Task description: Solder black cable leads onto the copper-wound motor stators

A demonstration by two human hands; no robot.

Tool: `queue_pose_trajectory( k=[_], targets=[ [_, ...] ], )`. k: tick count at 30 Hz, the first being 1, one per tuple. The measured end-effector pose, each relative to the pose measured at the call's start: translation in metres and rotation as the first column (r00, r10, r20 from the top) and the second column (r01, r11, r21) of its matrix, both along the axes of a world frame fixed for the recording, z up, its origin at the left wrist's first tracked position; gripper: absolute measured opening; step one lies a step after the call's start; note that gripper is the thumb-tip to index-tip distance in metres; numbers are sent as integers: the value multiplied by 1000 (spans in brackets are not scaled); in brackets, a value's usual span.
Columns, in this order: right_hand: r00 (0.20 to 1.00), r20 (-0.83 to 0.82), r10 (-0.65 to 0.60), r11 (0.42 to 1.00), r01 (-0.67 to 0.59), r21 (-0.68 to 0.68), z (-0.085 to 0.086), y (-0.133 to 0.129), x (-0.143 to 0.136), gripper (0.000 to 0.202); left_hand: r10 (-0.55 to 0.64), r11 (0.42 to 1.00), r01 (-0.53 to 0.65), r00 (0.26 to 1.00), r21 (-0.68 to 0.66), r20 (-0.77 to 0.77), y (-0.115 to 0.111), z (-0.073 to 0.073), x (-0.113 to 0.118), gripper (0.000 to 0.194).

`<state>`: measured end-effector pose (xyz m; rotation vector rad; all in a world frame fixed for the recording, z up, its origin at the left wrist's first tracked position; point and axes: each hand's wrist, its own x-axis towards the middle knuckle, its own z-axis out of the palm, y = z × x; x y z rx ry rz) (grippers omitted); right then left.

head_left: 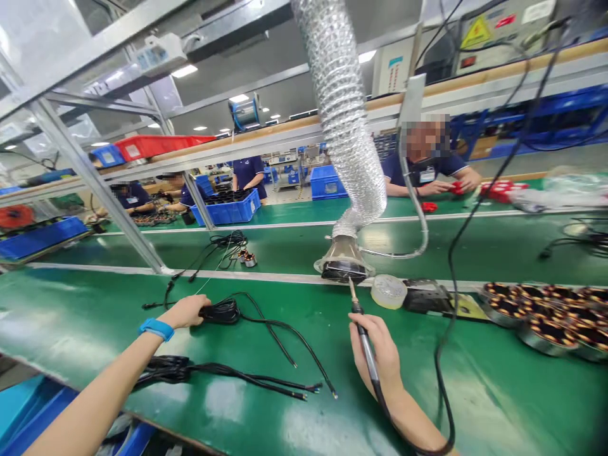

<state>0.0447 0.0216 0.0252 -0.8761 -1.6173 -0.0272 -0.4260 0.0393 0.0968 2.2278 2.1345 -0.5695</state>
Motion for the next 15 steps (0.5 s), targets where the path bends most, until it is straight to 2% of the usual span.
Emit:
queue_pose_trajectory(
  k=[4,7,9,11,15],
  targets=[
    [1000,-15,-14,1000,14,-6,1,0,3,24,-31,997,32,999,76,-9,14,0,42,47],
    [1000,-22,-3,1000,2,-22,-1,-1,4,25,-171,981,162,982,110,85,12,-4,88,36],
    [1000,-23,11,999,-11,-30,-2,-2,5,26,-310,950,297,934,96,176,7,-12,119,38],
    [999,-25,20,999,-21,-34,-1,-3,4,26,-394,919,379,902,112,179,3,-23,145,46],
    [999,-41,9,1000,-10,-19,3,-8,3,27,-440,892,410,884,193,157,6,-45,175,29]
  ],
)
